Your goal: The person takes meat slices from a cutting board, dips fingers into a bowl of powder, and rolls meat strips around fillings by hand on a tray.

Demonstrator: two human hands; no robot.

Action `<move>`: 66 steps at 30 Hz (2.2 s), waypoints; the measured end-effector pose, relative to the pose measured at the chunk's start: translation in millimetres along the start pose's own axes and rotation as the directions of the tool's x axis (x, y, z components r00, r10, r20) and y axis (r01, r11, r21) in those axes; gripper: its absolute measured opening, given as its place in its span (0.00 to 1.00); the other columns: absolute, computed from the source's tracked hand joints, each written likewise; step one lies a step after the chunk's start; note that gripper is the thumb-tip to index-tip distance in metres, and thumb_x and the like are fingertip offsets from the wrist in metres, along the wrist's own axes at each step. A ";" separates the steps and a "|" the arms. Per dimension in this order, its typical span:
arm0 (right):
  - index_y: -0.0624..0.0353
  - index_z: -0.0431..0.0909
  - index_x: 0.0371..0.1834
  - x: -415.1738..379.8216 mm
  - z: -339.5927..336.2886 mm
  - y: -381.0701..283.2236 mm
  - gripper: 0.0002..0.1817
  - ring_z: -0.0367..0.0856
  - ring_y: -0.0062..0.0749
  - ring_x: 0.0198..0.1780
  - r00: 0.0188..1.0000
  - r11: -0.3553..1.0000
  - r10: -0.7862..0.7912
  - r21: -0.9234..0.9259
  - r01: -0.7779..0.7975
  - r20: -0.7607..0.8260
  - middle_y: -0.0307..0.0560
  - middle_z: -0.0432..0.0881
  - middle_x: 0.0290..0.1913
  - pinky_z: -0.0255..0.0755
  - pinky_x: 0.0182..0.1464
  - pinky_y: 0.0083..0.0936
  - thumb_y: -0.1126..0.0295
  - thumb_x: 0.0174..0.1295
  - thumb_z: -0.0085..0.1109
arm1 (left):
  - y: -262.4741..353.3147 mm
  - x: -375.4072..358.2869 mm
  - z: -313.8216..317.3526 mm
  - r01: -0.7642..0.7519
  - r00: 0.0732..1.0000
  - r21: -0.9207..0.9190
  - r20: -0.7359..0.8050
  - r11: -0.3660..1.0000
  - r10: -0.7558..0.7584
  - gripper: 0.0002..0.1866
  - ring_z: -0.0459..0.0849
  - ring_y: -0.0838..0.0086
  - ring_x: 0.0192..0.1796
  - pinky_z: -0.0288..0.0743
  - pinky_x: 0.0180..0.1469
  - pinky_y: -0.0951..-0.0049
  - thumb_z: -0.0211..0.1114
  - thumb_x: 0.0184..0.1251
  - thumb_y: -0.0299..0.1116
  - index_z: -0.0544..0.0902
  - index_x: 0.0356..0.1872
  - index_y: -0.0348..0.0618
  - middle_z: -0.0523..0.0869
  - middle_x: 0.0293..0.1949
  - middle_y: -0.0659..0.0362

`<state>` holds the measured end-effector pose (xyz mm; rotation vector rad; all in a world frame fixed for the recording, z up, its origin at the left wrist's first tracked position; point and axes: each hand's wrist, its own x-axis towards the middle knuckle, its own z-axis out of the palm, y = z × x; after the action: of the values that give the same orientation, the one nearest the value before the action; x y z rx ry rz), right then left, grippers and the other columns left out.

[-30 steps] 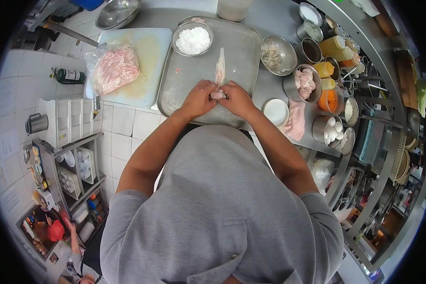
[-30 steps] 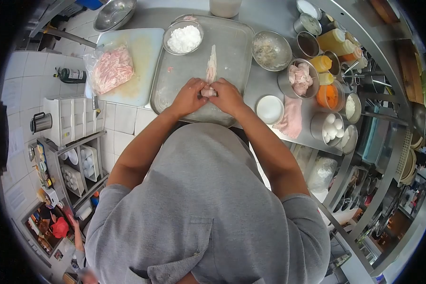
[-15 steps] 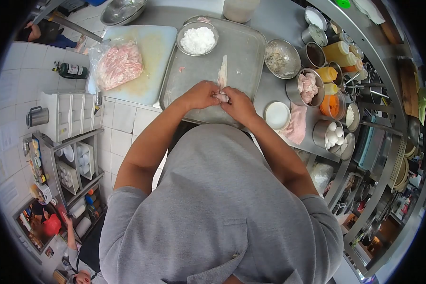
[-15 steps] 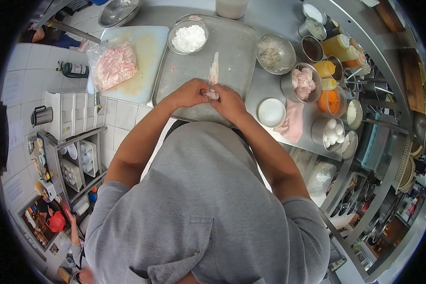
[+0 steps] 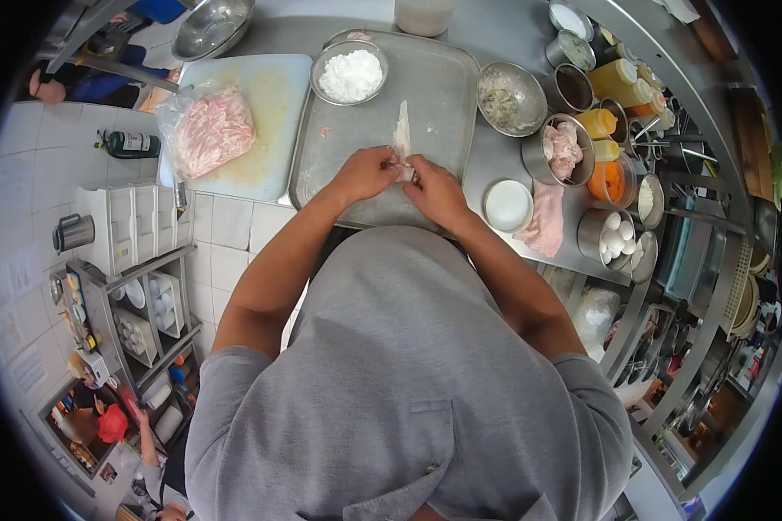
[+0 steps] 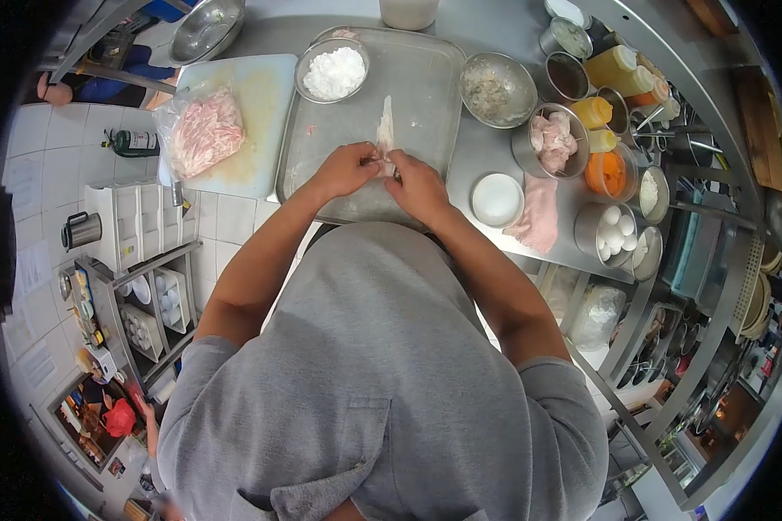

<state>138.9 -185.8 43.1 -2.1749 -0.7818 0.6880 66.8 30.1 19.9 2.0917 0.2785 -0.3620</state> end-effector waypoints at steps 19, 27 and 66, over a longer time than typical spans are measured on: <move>0.60 0.80 0.75 8.6 5.1 16.3 0.31 0.95 0.59 0.48 1.000 0.995 0.009 0.095 -0.012 0.025 0.62 0.94 0.44 0.86 0.54 0.47 0.64 0.71 0.75 | -6.2 7.4 -3.0 0.012 1.000 -0.083 0.018 0.996 -0.011 0.18 0.94 0.59 0.47 0.86 0.55 0.59 0.75 0.73 0.33 0.91 0.58 0.34 0.96 0.48 0.48; 0.62 0.87 0.65 21.1 1.0 17.8 0.22 0.95 0.57 0.46 0.997 0.989 0.060 0.130 -0.064 0.040 0.61 0.94 0.44 0.85 0.52 0.47 0.64 0.73 0.73 | 8.3 -16.6 -1.3 -0.220 0.962 -0.019 -0.170 0.975 0.214 0.18 0.90 0.64 0.45 0.85 0.53 0.61 0.76 0.72 0.32 0.89 0.60 0.36 0.93 0.47 0.50; 0.57 0.85 0.68 30.6 -4.1 8.2 0.26 0.94 0.58 0.49 0.998 1.000 -0.001 0.027 -0.001 0.070 0.58 0.94 0.44 0.84 0.53 0.51 0.63 0.69 0.74 | -6.5 -4.2 -0.8 -0.191 0.960 -0.087 -0.225 0.978 0.167 0.18 0.90 0.61 0.47 0.84 0.54 0.61 0.75 0.73 0.31 0.90 0.61 0.39 0.89 0.53 0.50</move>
<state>164.9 -170.7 32.2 -2.1361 -0.8035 0.7745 60.9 33.9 16.8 2.0322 0.2283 -0.0090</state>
